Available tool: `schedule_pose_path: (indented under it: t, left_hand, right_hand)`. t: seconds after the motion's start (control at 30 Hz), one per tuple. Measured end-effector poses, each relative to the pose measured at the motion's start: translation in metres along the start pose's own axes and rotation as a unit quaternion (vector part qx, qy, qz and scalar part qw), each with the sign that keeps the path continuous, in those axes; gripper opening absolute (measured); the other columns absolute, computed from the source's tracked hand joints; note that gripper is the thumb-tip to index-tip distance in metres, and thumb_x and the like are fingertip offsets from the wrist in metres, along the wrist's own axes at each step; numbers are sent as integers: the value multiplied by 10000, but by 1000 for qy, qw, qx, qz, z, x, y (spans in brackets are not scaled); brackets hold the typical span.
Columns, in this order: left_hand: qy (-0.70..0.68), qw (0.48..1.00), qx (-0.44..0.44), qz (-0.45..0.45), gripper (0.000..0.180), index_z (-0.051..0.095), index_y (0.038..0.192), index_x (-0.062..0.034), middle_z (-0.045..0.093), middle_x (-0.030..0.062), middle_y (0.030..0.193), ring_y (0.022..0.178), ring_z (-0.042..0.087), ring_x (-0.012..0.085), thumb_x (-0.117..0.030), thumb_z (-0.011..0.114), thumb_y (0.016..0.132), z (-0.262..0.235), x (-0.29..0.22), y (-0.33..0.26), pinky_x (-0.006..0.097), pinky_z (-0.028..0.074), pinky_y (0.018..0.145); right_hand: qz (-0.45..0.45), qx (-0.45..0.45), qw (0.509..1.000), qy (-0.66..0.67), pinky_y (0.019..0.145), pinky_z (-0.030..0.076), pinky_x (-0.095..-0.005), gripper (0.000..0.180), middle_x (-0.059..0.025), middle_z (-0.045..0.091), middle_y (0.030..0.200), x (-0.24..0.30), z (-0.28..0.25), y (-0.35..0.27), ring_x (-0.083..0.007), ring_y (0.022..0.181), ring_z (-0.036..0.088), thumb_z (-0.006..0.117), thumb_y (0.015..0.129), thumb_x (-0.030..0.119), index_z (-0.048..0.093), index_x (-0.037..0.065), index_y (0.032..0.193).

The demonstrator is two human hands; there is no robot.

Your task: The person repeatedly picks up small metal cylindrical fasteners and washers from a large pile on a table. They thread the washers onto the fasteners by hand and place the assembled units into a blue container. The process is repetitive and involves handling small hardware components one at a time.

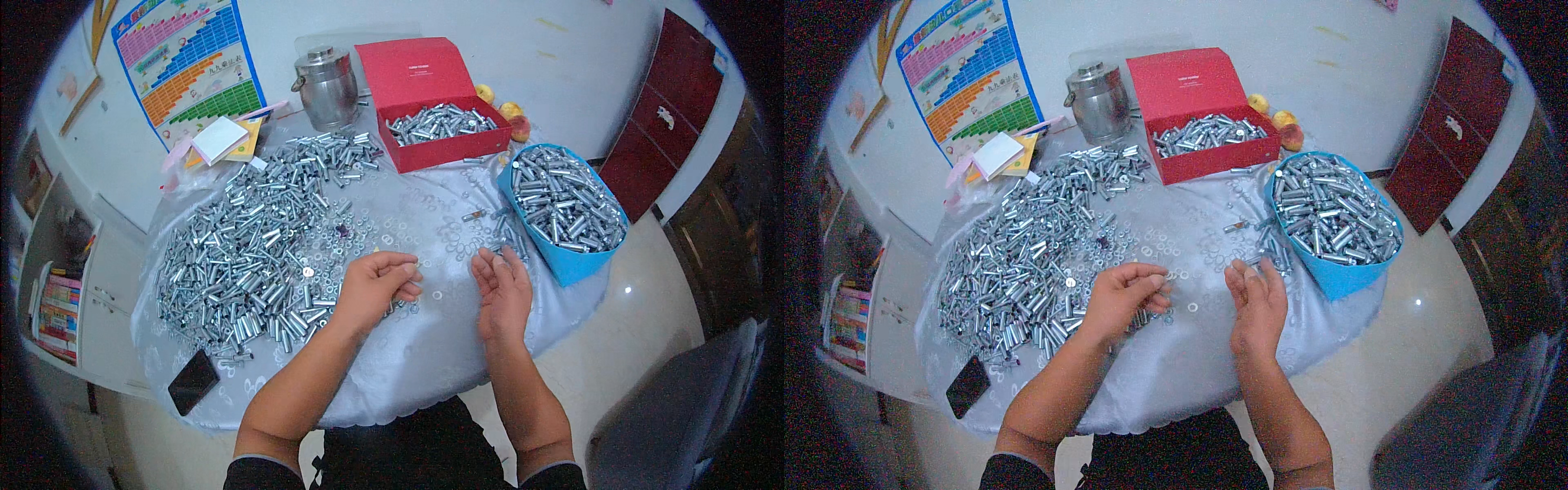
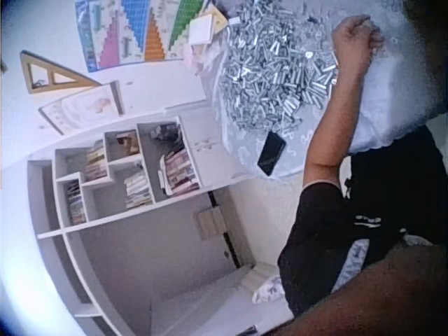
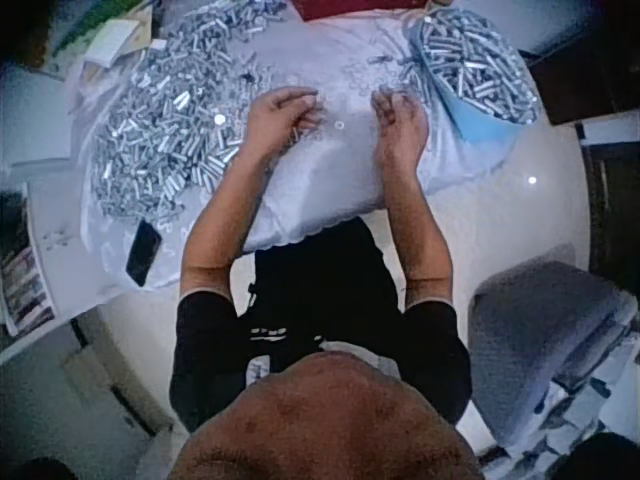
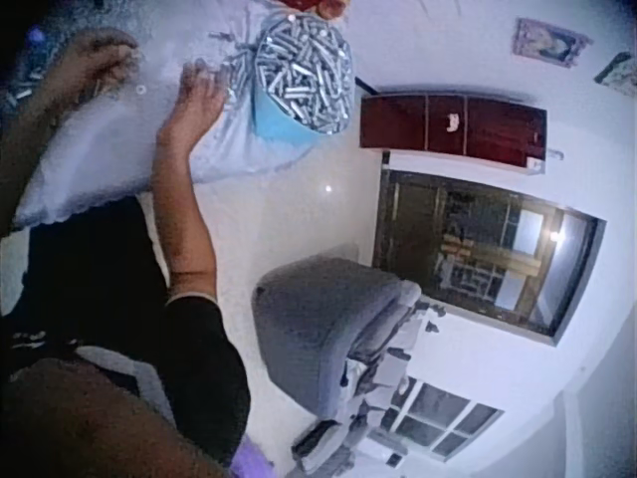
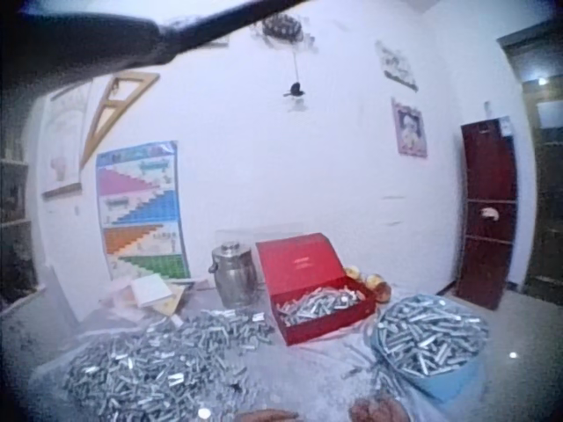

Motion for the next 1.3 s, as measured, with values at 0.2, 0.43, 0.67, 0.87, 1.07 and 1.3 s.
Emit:
schedule_pose_path:
  t: [0.2,0.43,0.67,0.87,1.07,1.3]
  left_hand:
    - [19,994,-102,41,203,629,1054,38,677,116,863,676,651,163,-91,587,903,-52,-32,-12,272,556,626]
    - [4,975,-207,78,176,641,1010,19,677,94,835,662,638,140,-114,591,907,-117,-45,-34,265,542,598]
    - [132,955,-247,99,156,659,970,10,674,69,811,600,597,93,-122,623,895,-150,-41,-42,218,468,528]
    - [449,871,-134,147,242,687,935,-23,670,139,843,726,641,251,-216,711,791,-115,-55,-45,333,503,675]
    - [612,769,-67,170,279,677,849,-59,634,142,823,847,597,344,-307,719,728,-89,-41,-44,443,476,743]
    - [615,781,-32,105,254,675,811,-65,638,151,842,854,592,353,-302,710,725,-91,-35,-42,453,476,748]
  right_hand:
    - [26,92,992,-77,861,521,-334,418,-183,611,1045,-22,39,-12,-214,880,634,550,905,67,422,-79,1275]
    - [-7,191,971,-142,699,491,-253,289,-109,630,895,-45,134,-2,-138,738,599,606,874,85,551,-57,1119]
    - [-53,342,875,-338,629,458,-230,169,-36,622,768,-98,181,-13,-91,673,554,655,838,97,640,-23,955]
    - [-85,445,722,-522,665,494,-280,148,-72,657,770,-111,176,-25,-131,694,605,689,803,101,669,2,911]
    - [-111,414,743,-514,693,506,-366,159,-161,665,827,-111,179,-20,-277,736,649,650,814,154,667,9,876]
    - [-103,344,781,-511,690,499,-366,181,-161,662,818,-103,175,-4,-278,732,646,630,828,170,663,-1,876]
Point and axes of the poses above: each hand's wrist, its own y-axis towards the middle knuckle, its own z-axis out of the palm, x = y × z, the point moved 9 cm from there along y, towards the middle knuckle
